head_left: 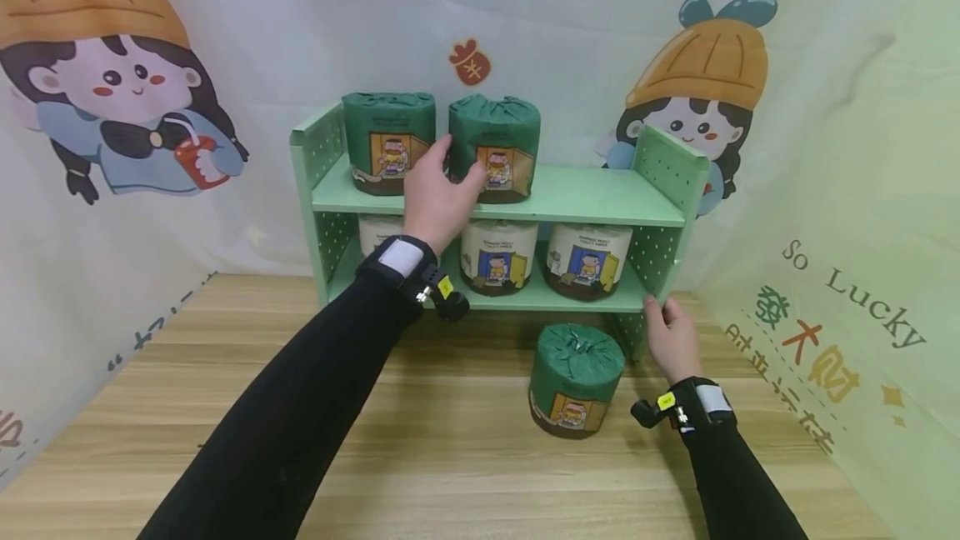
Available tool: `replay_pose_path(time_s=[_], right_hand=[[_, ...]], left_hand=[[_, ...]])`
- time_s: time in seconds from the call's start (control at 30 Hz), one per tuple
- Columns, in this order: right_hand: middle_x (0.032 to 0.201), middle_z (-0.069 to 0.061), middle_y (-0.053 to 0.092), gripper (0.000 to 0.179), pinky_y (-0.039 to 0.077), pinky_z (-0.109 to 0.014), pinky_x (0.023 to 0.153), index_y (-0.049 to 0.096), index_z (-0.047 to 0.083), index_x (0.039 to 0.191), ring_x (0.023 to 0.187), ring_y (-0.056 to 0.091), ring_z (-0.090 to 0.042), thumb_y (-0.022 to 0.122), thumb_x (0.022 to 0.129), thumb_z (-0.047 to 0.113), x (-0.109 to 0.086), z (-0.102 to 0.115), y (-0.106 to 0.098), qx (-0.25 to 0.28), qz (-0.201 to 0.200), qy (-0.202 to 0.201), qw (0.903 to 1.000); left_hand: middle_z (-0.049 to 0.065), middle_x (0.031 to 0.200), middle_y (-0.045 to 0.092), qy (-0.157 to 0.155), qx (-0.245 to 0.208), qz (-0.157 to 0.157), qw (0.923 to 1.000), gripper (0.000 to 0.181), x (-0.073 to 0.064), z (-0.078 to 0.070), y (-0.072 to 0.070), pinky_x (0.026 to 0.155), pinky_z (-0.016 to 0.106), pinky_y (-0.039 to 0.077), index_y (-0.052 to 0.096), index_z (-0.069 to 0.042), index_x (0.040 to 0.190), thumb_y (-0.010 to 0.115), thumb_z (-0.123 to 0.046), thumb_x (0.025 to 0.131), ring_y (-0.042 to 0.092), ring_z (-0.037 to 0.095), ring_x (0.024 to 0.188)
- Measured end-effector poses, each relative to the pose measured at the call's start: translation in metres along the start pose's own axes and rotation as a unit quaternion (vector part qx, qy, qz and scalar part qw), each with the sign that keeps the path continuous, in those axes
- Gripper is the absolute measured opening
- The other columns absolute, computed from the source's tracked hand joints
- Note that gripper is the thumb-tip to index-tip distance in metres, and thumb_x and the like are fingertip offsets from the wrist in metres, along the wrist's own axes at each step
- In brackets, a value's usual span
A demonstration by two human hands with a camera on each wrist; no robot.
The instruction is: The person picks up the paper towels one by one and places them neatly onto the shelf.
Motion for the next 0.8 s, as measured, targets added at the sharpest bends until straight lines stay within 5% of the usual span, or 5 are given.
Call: replay_pose_path(time_s=[0.2, 0.47, 0.8], right_hand=[[0.124, -0.028, 0.072, 0.052, 0.044, -0.030, 0.073, 0.067, 0.003, 0.142, 0.092, 0.056, -0.025, 0.041, 0.118, 0.041, 0.001, -0.001, -0.001, -0.004, -0.004, 0.001, 1.0000], [0.135, -0.029, 0.072, 0.055, 0.047, -0.037, 0.084, 0.065, 0.003, 0.146, 0.107, 0.061, -0.035, 0.040, 0.118, 0.043, 0.000, -0.002, -0.001, -0.007, 0.001, 0.005, 1.0000], [0.146, -0.031, 0.066, 0.056, 0.050, -0.051, 0.101, 0.060, 0.002, 0.151, 0.124, 0.063, -0.040, 0.038, 0.119, 0.042, 0.001, -0.001, -0.001, 0.005, 0.016, 0.007, 0.9998]], left_hand=[[0.018, 0.175, 0.041, 0.011, 0.011, 0.002, 0.9999, 0.067, -0.001, -0.002, 0.000, 0.132, 0.044, 0.040, 0.036, -0.005, 0.170, 0.061, -0.030, 0.113, 0.044, 0.035, 0.161], [0.017, 0.175, 0.042, 0.010, 0.015, 0.001, 0.9998, 0.066, -0.001, 0.001, 0.001, 0.130, 0.044, 0.043, 0.035, -0.005, 0.171, 0.060, -0.031, 0.114, 0.044, 0.034, 0.161], [0.014, 0.171, 0.048, 0.019, -0.118, -0.018, 0.9926, 0.066, -0.025, 0.000, -0.004, 0.126, 0.034, 0.047, 0.041, -0.008, 0.168, 0.066, -0.028, 0.110, 0.049, 0.025, 0.158]])
Point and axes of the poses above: each hand's wrist, its own x-axis towards the middle knuckle, its own y-axis out of the palm, z = x × y, the point moved 4 cm from there along x, towards the middle knuckle
